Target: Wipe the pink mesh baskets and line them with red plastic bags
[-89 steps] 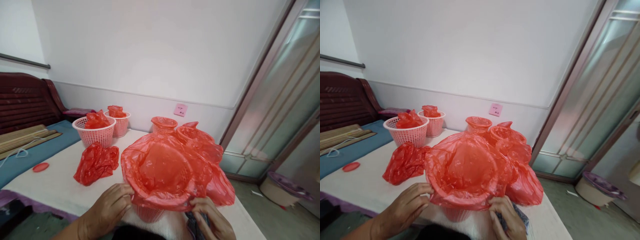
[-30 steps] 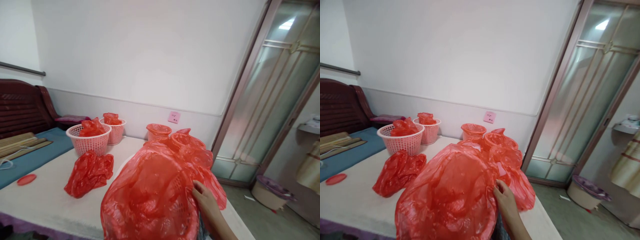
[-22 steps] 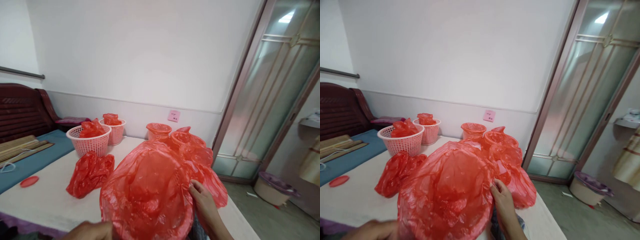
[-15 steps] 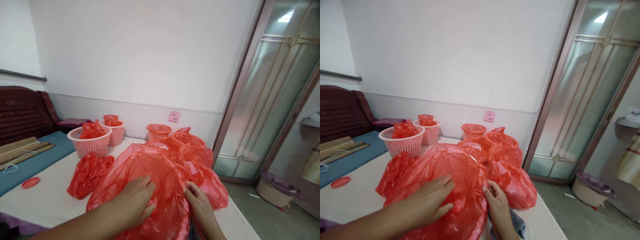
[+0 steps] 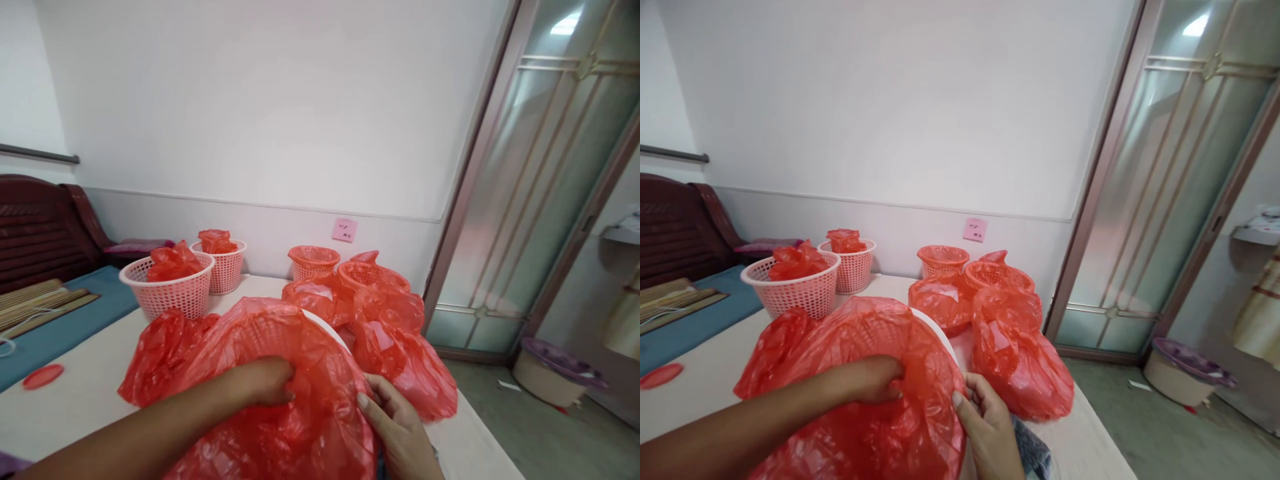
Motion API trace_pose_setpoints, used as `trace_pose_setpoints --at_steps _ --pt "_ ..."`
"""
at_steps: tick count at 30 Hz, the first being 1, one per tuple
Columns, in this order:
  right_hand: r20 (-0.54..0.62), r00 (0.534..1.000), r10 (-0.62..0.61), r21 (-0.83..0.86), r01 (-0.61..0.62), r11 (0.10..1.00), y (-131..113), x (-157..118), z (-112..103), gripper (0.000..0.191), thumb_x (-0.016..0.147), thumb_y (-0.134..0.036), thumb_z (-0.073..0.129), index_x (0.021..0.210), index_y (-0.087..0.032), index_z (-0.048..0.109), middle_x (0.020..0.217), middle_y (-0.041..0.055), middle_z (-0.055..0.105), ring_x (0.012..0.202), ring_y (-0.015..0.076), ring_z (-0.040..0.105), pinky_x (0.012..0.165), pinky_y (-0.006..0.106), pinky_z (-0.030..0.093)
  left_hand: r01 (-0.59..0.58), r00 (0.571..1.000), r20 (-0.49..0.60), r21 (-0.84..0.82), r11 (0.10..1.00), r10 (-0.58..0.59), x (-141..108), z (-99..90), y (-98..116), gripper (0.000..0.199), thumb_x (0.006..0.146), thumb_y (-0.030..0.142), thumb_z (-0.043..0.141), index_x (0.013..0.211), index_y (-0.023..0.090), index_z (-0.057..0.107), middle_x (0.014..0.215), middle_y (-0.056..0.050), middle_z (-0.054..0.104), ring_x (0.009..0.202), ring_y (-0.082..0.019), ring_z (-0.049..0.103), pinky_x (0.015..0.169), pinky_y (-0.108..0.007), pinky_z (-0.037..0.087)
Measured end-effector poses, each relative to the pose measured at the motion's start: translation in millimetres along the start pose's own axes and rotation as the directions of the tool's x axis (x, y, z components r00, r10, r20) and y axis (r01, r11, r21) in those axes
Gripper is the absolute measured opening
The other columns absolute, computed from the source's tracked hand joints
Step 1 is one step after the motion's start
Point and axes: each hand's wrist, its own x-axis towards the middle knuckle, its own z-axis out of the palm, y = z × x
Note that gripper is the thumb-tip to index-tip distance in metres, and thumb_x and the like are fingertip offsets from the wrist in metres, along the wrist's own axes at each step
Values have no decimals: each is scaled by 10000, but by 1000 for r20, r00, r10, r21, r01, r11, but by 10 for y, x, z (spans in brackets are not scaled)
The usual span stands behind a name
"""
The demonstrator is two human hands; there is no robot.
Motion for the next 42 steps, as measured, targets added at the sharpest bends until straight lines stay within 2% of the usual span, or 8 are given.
trace_pose_setpoints --at_steps 3,6,9,11,14,24,32,42 --pt "-12 1000 -13 -23 12 1000 -10 21 -18 331 726 -456 740 949 -216 695 1009 73 717 940 262 651 913 416 482 -194 975 -87 112 975 204 -149 -272 240 185 838 360 527 801 221 644 781 -44 651 712 -206 583 700 -341 433" --pt "4 1000 -18 -26 18 1000 11 29 -35 308 754 -446 721 962 -222 687 993 61 718 918 244 654 910 401 482 -233 902 -323 190 954 285 -201 -588 335 357 930 380 335 1008 167 611 1018 -121 617 989 -254 533 916 -408 376" --pt "26 999 -40 -15 41 999 23 18 -31 300 762 -451 713 965 -233 681 964 49 721 880 231 659 856 373 500 -205 837 -472 195 959 275 -105 -837 239 420 911 409 420 1203 127 527 1274 -171 505 1227 -297 386 1057 -455 248" --pt "31 999 -37 -12 38 999 9 2 -18 301 760 -455 713 965 -237 682 958 46 721 865 227 660 819 354 508 -181 855 -465 146 973 229 -12 -920 120 379 883 429 485 1101 136 587 1150 -151 577 1103 -293 486 977 -443 336" --pt "8 1000 -28 -51 28 998 -7 -15 -14 301 756 -450 719 967 -237 688 963 47 720 866 219 657 779 319 510 -172 913 -372 17 985 165 75 -941 -35 314 879 443 489 852 170 642 855 -68 640 819 -227 577 768 -357 430" --pt "1 998 -65 46 65 997 210 113 -164 408 758 -417 729 1123 -280 609 1025 41 701 921 215 655 847 348 511 -158 958 -271 -226 961 94 129 -1028 -75 255 766 420 622 826 176 666 836 -10 627 782 -163 568 715 -265 417" --pt "-236 967 -96 -33 91 995 188 128 -117 292 708 -458 757 859 -230 655 809 -8 661 757 173 613 675 255 506 -120 919 -393 -226 967 22 208 -905 -8 320 824 425 554 633 192 448 607 58 401 568 -111 382 549 -253 278" --pt "-64 978 196 256 -174 951 108 117 48 294 728 -471 722 755 -219 574 689 3 696 647 220 666 583 321 515 89 898 -388 -299 950 -206 354 -898 -84 368 864 390 617 609 163 480 567 64 450 508 -91 435 522 -236 374"
